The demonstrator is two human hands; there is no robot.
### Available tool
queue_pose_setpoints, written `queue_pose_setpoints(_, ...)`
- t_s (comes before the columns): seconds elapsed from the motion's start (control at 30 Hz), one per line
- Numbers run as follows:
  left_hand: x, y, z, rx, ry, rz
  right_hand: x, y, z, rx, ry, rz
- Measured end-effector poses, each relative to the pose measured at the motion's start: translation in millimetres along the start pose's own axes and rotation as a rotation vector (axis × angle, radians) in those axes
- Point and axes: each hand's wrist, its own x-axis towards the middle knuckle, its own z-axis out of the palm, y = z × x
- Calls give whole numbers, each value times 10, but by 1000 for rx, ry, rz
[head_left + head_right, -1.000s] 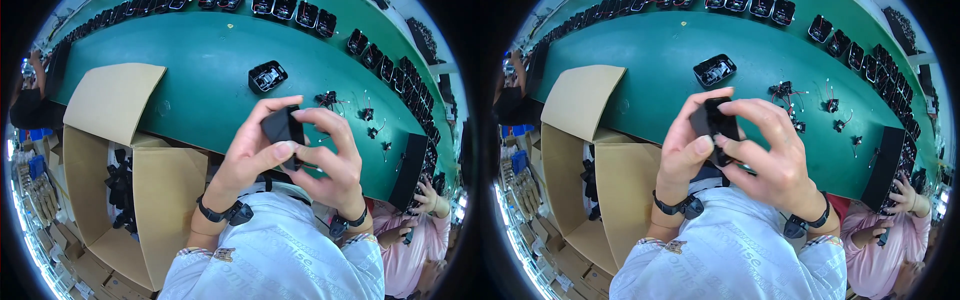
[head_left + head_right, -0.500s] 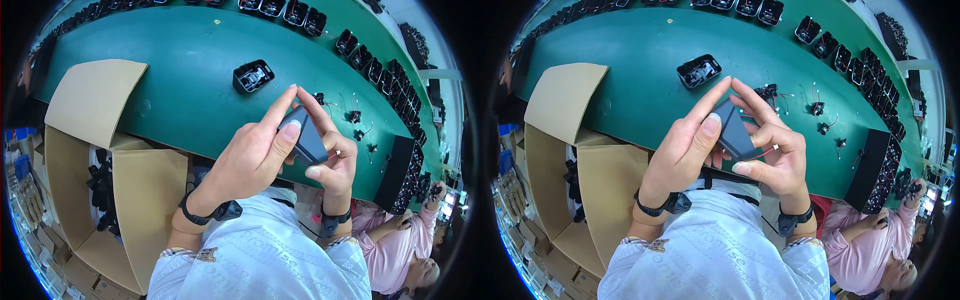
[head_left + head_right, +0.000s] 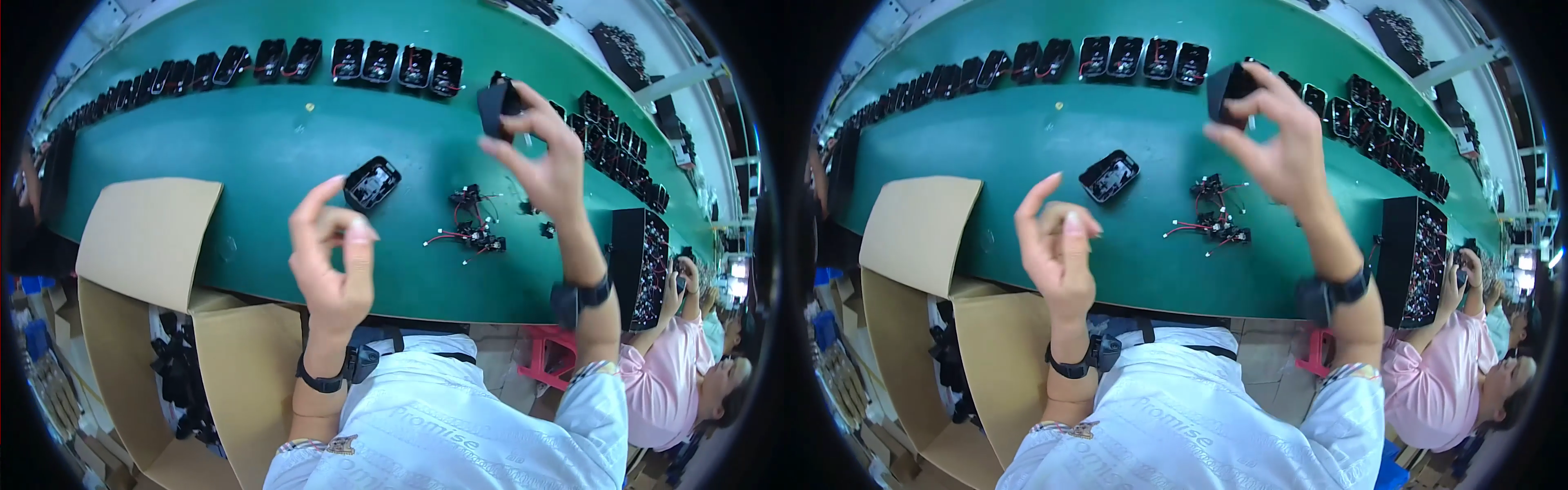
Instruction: Assembling small plastic housings and packing them into a shipping box with protective foam.
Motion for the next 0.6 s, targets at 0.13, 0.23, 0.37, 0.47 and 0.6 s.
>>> queue_pose_setpoints(0.13, 95, -320, -108, 170, 145, 119, 438, 689, 120, -322, 48, -192)
queue_pose_setpoints(0.23, 138, -345, -61, 218, 177, 65, 554, 938, 210, -351, -39, -152)
queue_pose_setpoints(0.37, 123, -341, -77, 329, 93, 66, 604, 1041, 355, -259, -48, -37)
queue_pose_setpoints(0.47, 136, -345, -84, 357, 81, 62, 613, 1037, 434, -245, -28, -50)
queue_pose_setpoints(0.6, 151, -360, -58, 372, 70, 78, 604, 1057, 444, -269, -43, -56)
